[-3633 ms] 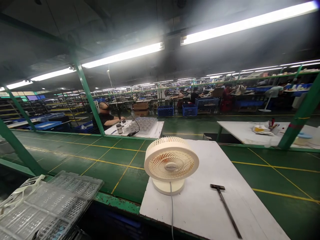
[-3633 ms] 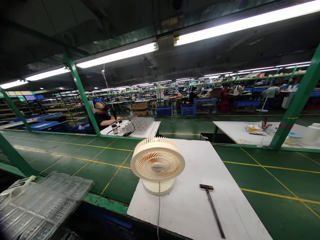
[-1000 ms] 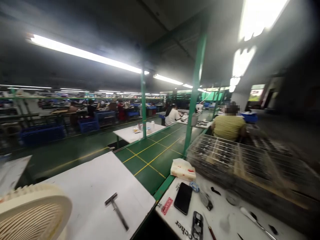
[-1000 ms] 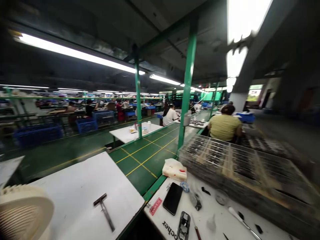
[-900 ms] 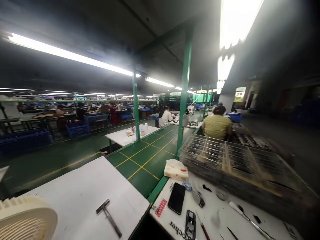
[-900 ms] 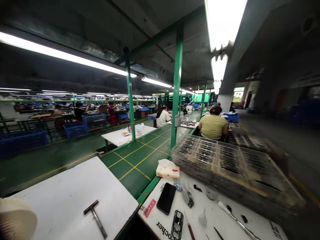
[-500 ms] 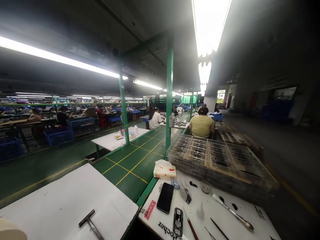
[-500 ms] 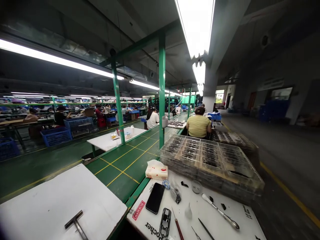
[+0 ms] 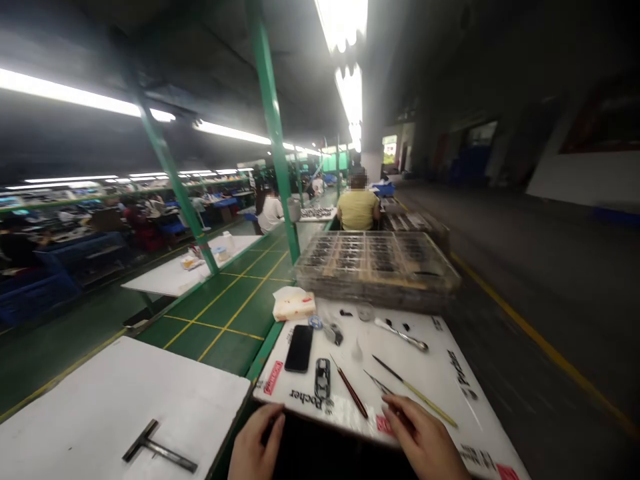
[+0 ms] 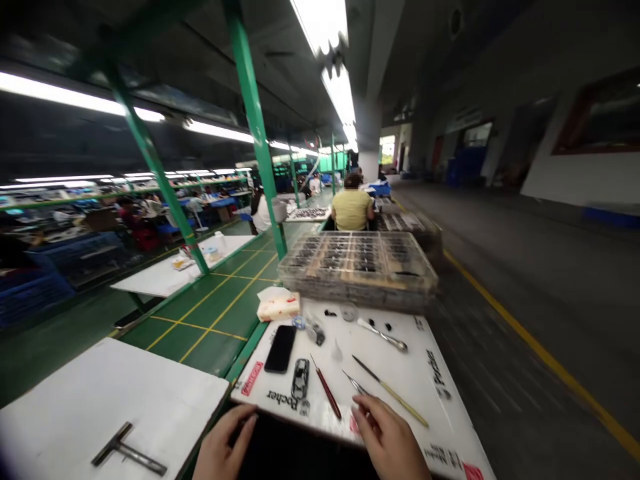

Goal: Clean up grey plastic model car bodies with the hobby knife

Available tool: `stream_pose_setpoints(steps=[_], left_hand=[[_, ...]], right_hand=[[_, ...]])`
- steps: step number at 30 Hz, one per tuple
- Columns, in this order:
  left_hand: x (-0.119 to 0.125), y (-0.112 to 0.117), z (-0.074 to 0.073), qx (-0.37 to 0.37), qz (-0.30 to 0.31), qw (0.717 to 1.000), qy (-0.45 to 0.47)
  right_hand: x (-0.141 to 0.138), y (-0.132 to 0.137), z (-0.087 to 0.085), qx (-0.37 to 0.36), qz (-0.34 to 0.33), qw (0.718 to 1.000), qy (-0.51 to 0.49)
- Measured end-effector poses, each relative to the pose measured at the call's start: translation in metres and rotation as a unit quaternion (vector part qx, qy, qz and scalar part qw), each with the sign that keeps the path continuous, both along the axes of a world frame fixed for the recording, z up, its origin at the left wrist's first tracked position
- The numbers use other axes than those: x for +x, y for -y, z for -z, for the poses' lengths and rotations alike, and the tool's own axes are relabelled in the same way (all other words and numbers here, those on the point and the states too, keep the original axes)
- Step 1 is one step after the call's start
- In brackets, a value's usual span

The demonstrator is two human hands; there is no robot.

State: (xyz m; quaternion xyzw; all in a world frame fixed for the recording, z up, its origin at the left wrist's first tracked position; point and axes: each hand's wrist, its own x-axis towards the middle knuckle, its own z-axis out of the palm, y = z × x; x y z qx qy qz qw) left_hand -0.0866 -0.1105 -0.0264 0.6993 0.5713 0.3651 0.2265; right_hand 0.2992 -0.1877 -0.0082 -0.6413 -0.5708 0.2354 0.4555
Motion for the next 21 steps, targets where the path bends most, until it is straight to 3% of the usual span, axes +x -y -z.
stream_pose_setpoints(steps=[5, 7, 12, 14, 17, 21], left_hand=[[0.012, 0.003, -0.011, 0.002, 0.029, 0.999, 0.024], [0.011, 0.006, -0.004, 0.005, 0.036, 0.999, 0.011], [0.005, 0.023, 0.030, -0.024, 0.040, 0.999, 0.016], [0.007, 0.036, 0.033, -0.060, 0.047, 0.997, 0.029], [0.013, 0.056, 0.023, -0.140, 0.050, 0.987, 0.054], [0.020, 0.071, 0.003, -0.240, 0.052, 0.967, 0.073]], right_hand=[[0.007, -0.001, 0.004, -0.017, 0.006, 1.000, 0.013], [0.008, -0.001, 0.003, -0.014, -0.005, 1.000, 0.026], [0.013, -0.007, -0.003, -0.020, -0.014, 0.997, 0.068], [0.009, -0.012, -0.007, -0.028, -0.023, 0.995, 0.090], [-0.013, -0.022, -0.013, -0.046, -0.062, 0.989, 0.127], [-0.063, -0.046, -0.019, -0.063, -0.112, 0.971, 0.203]])
